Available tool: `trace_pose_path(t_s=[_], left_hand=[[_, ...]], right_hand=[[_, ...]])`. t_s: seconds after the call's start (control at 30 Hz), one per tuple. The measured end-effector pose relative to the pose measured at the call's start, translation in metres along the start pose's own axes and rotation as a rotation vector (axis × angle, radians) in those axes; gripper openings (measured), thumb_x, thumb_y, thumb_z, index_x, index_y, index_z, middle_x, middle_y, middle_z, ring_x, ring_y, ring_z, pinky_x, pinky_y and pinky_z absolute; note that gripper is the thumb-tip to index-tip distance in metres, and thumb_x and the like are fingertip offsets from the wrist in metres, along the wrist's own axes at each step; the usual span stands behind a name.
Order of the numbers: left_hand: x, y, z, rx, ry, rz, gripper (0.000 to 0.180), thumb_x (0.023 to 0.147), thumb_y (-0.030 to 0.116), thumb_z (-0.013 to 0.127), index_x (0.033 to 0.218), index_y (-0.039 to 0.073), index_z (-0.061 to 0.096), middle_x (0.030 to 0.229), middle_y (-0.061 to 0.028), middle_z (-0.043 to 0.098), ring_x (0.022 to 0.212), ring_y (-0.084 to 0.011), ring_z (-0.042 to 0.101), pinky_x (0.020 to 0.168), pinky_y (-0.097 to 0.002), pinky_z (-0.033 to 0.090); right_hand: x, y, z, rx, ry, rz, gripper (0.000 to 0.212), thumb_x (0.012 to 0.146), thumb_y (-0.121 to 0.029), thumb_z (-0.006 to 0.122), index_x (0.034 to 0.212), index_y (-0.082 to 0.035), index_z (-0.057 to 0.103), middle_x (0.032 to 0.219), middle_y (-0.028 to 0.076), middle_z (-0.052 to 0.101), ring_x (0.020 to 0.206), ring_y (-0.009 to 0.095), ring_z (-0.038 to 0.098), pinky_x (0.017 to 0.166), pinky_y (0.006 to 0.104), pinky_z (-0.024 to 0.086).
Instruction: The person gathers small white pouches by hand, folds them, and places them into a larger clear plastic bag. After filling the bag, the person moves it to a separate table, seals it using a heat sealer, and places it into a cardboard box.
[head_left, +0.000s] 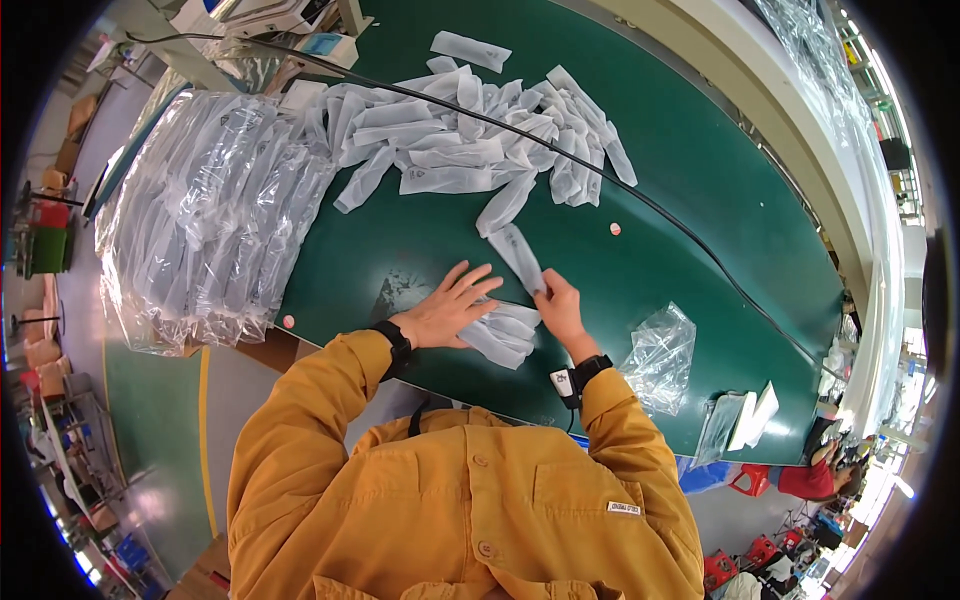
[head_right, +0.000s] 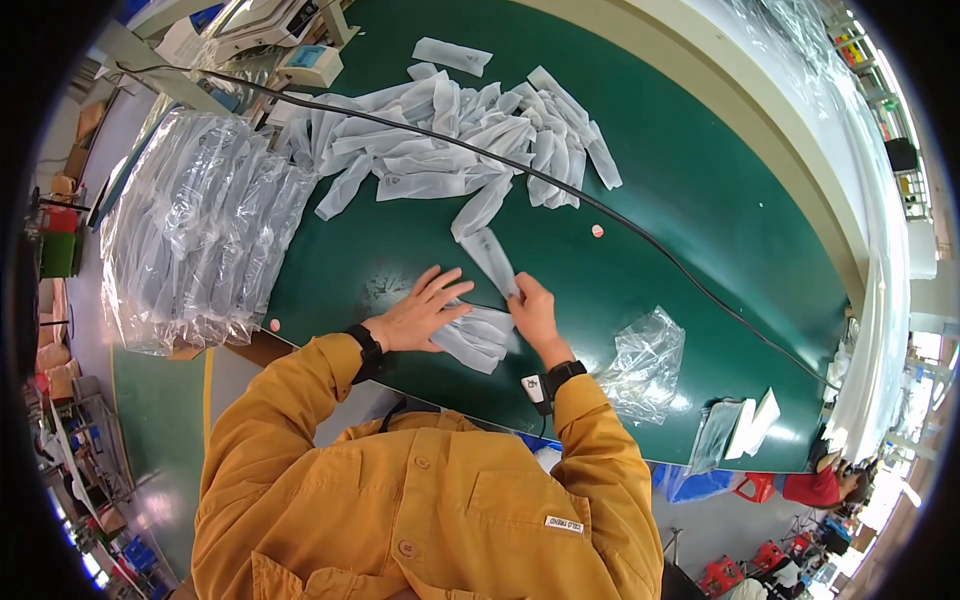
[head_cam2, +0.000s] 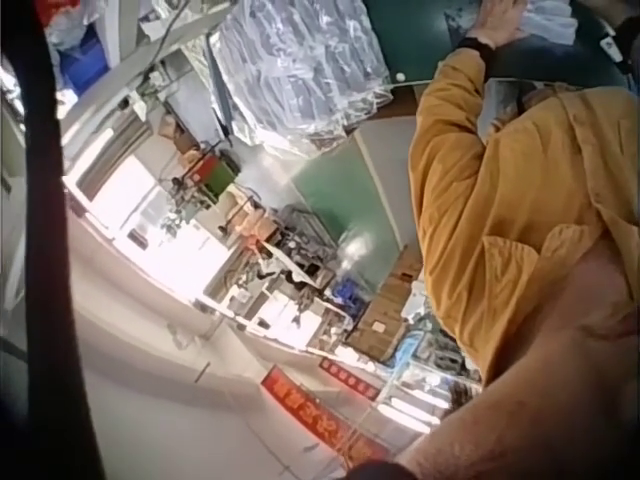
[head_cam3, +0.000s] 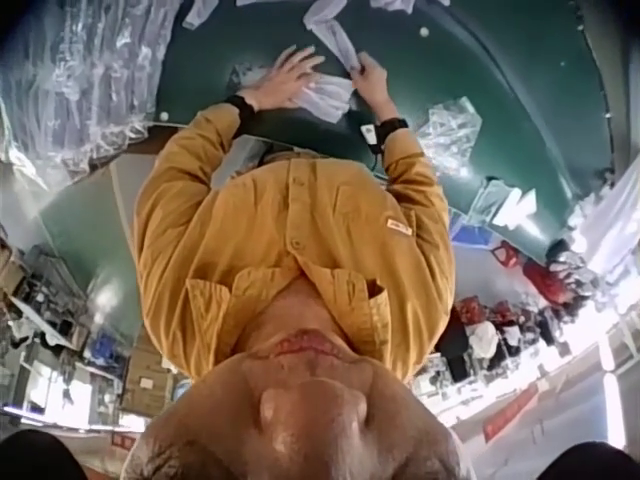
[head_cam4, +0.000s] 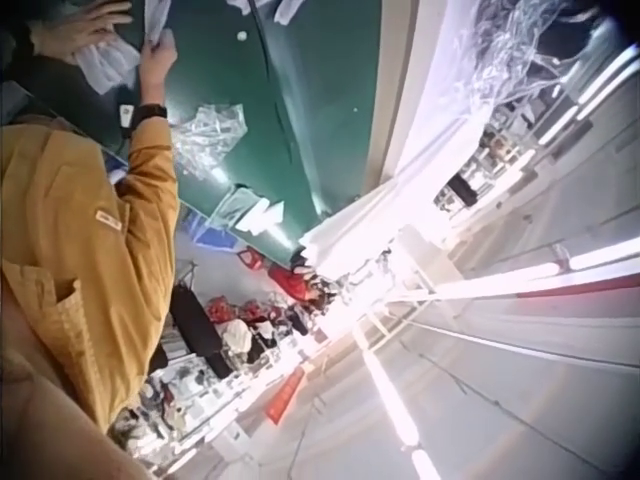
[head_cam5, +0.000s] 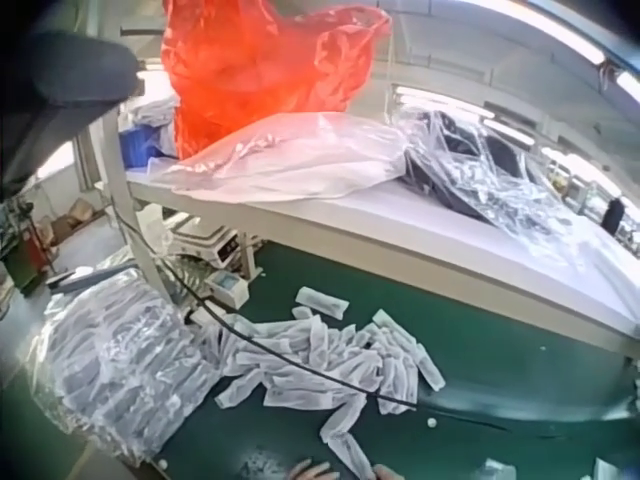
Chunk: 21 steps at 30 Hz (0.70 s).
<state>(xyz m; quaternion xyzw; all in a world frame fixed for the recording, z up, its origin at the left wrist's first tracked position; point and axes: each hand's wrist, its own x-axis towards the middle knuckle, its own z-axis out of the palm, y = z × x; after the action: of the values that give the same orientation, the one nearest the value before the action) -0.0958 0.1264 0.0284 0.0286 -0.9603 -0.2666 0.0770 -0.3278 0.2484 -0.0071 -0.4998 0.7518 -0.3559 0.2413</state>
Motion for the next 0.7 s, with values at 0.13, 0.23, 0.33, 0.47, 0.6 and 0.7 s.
trace_pose_path(t_s=[0.13,0.23,0.33,0.47,0.6,0.7], left_hand=[[0.008,0.004,-0.01,0.039,0.026,0.005,0.075,0.058,0.032,0.086,0.123,0.01,0.057,0.148,-0.0199,0.028,0.142,-0.042,0.015,0.113,-0.0597,0.021],[0.011,-0.003,-0.01,-0.005,0.03,0.018,0.072,0.058,0.034,0.086,0.12,0.011,0.059,0.148,-0.0214,0.026,0.143,-0.0434,0.013,0.113,-0.0595,0.02],[0.013,-0.015,0.003,-0.067,-0.016,0.038,0.07,0.058,0.033,0.086,0.119,0.013,0.059,0.147,-0.0223,0.026,0.141,-0.045,0.015,0.114,-0.0574,0.021],[0.009,-0.027,0.021,-0.195,-0.089,0.015,0.071,0.058,0.033,0.086,0.119,0.012,0.058,0.147,-0.0226,0.026,0.141,-0.0453,0.016,0.113,-0.0544,0.024],[0.011,-0.022,0.021,-0.146,-0.082,0.064,0.072,0.06,0.032,0.085,0.12,0.009,0.054,0.143,-0.0222,0.029,0.137,-0.0455,0.021,0.112,-0.0519,0.027],[0.018,-0.019,0.026,-0.254,0.057,0.071,0.068,0.066,0.027,0.082,0.121,0.004,0.049,0.138,-0.0225,0.032,0.133,-0.0453,0.026,0.11,-0.0521,0.029]], right_hand=[[-0.011,-0.006,-0.001,0.051,-0.105,-0.2,0.016,0.073,0.002,0.059,0.087,-0.003,0.053,0.079,0.018,0.054,0.07,0.036,0.058,0.06,0.0403,0.045],[-0.012,-0.012,-0.005,0.026,-0.173,-0.294,0.017,0.072,0.001,0.061,0.087,-0.004,0.054,0.082,0.017,0.055,0.073,0.036,0.059,0.061,0.0407,0.046],[-0.016,-0.008,-0.009,-0.001,-0.218,-0.302,0.017,0.072,-0.001,0.063,0.086,-0.005,0.055,0.084,0.015,0.056,0.077,0.036,0.059,0.063,0.0413,0.047],[-0.027,-0.028,-0.022,-0.306,-0.229,-0.209,0.022,0.071,-0.005,0.065,0.091,-0.006,0.058,0.092,0.014,0.057,0.091,0.037,0.058,0.074,0.0438,0.048],[-0.046,-0.08,-0.013,-0.364,-0.045,-0.282,0.068,0.068,-0.023,0.077,0.126,-0.005,0.048,0.122,0.02,0.049,0.117,0.042,0.046,0.095,0.0517,0.04],[-0.058,-0.076,0.014,-0.432,-0.081,-0.294,0.091,0.065,-0.031,0.082,0.14,-0.005,0.037,0.133,0.023,0.042,0.123,0.043,0.041,0.1,0.054,0.037]])
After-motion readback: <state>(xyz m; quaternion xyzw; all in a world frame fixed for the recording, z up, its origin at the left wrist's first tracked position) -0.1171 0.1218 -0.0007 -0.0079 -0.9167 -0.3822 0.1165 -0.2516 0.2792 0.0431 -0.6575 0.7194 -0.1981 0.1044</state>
